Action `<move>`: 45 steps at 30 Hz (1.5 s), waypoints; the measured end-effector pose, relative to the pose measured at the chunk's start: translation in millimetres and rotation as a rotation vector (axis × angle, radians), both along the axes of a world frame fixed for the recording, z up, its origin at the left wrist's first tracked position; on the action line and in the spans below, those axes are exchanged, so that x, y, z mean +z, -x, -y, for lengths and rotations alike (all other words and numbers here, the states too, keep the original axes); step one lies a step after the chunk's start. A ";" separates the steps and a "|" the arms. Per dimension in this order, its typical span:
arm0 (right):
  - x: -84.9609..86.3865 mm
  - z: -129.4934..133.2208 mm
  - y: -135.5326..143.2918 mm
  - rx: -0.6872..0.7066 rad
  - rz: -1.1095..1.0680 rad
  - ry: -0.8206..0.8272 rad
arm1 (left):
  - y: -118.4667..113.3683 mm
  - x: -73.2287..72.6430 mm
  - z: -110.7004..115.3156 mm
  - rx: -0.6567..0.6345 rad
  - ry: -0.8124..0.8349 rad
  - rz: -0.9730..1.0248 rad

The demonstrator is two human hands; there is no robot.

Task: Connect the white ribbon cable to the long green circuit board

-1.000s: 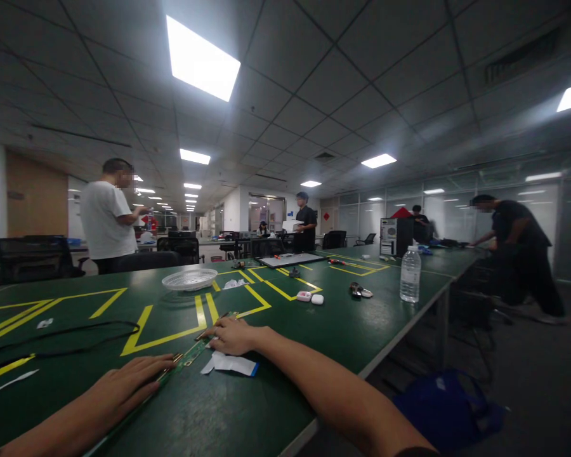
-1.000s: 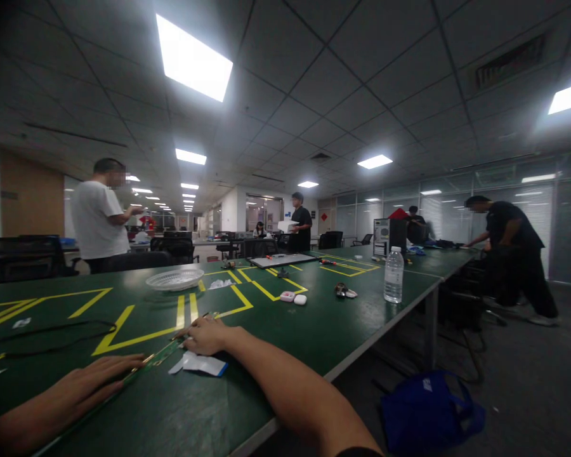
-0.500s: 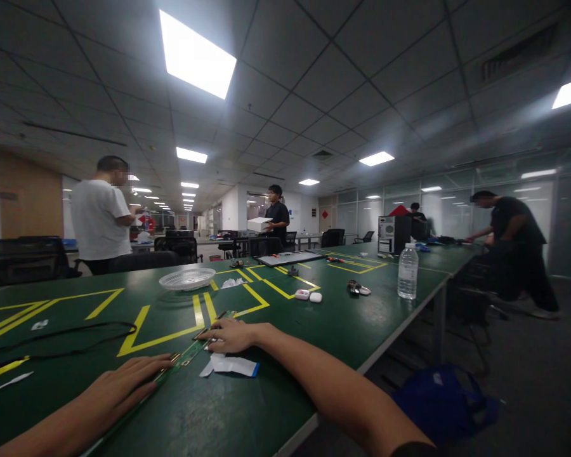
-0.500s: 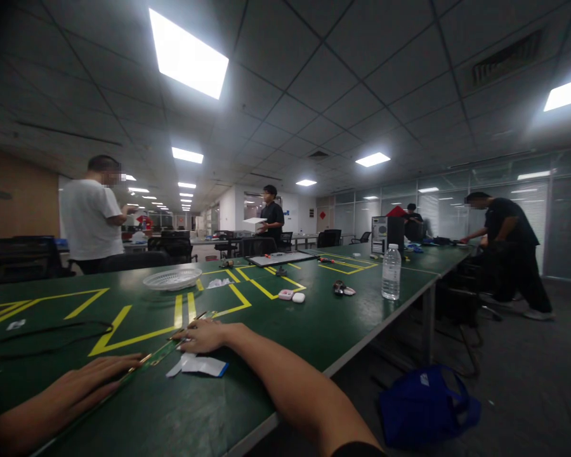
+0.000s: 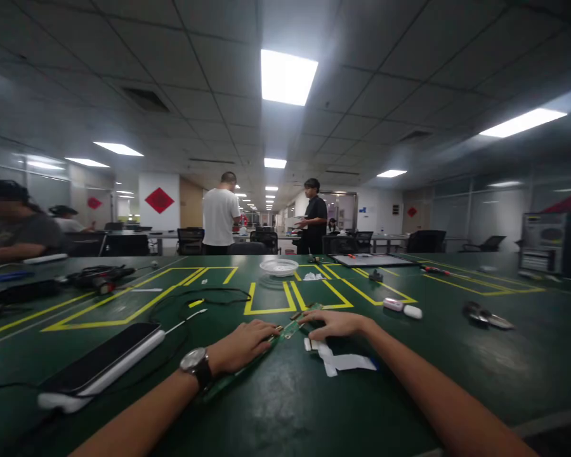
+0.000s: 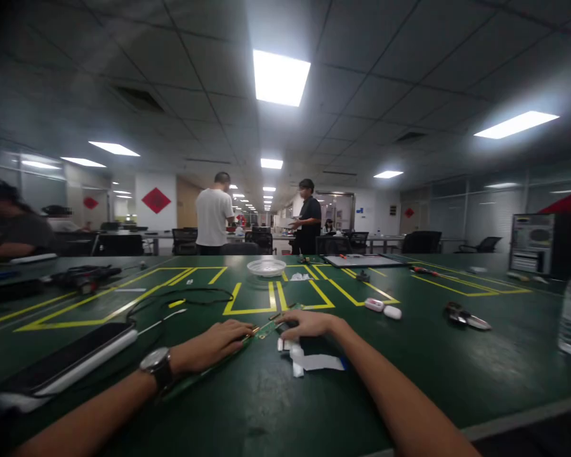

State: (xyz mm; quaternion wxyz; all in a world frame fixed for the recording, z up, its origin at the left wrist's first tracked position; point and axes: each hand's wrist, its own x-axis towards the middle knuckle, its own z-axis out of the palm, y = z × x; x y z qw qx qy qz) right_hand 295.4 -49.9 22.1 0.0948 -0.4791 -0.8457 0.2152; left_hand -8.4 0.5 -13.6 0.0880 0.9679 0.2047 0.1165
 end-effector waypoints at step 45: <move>-4.9 5.2 22.3 -0.066 0.070 -0.102 | -6.9 1.1 7.2 -0.061 -0.120 0.001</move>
